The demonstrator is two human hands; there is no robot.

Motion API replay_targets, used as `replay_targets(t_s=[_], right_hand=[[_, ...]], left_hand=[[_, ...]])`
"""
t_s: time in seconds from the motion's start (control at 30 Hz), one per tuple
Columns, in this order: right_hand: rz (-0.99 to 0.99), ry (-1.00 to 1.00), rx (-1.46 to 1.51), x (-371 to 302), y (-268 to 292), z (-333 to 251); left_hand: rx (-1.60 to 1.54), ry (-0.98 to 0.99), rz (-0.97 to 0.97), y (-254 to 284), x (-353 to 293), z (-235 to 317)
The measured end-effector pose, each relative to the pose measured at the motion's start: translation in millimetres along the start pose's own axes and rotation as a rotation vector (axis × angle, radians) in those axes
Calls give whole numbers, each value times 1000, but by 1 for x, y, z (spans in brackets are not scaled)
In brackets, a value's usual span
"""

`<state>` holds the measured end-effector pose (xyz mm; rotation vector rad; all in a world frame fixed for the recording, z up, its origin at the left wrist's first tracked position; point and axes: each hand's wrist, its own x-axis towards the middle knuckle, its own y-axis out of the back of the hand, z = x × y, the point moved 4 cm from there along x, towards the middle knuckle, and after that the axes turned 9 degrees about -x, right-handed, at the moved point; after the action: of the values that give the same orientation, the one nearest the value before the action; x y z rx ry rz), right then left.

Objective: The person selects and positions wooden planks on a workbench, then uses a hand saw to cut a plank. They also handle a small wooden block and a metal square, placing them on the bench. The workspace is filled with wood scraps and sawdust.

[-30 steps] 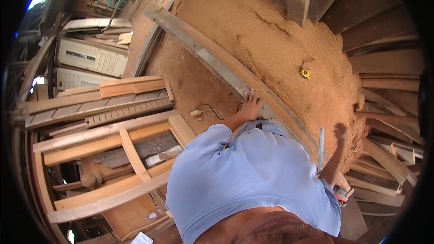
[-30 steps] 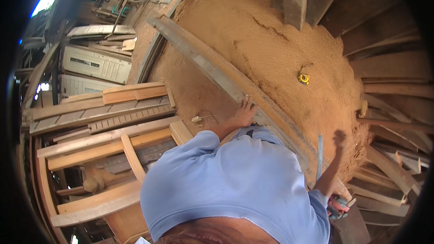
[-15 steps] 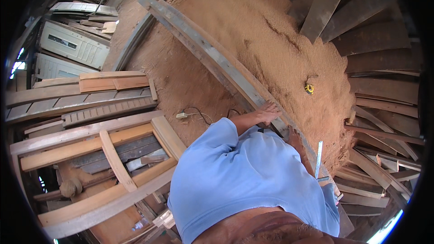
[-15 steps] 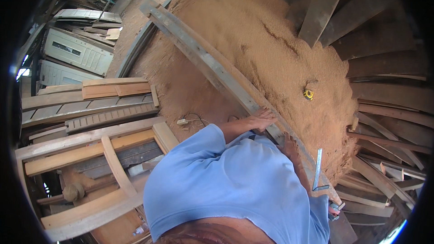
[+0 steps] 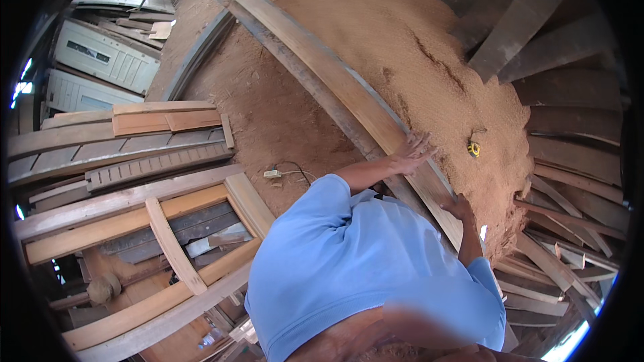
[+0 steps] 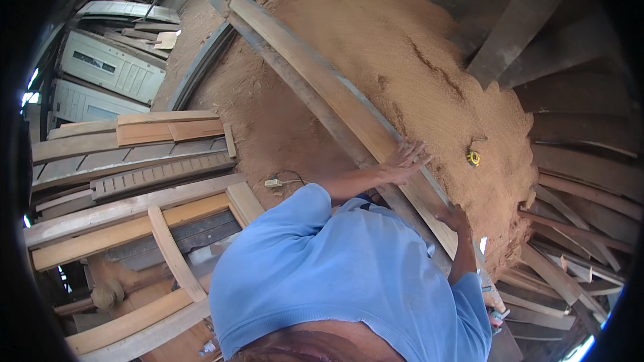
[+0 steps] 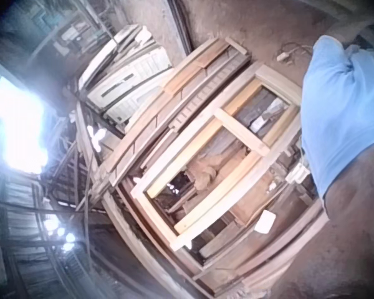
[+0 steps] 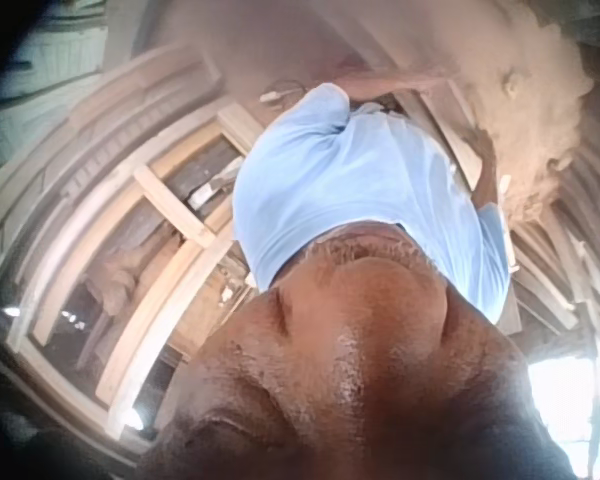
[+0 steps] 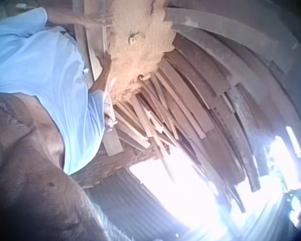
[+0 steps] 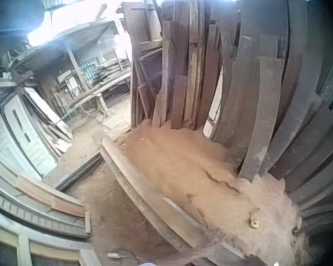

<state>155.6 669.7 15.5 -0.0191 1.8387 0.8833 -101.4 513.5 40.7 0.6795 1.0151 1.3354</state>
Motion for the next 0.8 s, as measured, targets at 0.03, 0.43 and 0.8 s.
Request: replay_targets(t_s=[0.03, 0.43, 0.8], right_hand=[[-6, -10, -4, 1, 1, -2], [83, 123, -285, 62, -54, 46], [723, -483, 363, -91, -71, -4]], left_hand=[[97, 8, -63, 12, -13, -7], [276, -97, -142, -8, 10, -29], [335, 64, -464, 13, 30, -25]])
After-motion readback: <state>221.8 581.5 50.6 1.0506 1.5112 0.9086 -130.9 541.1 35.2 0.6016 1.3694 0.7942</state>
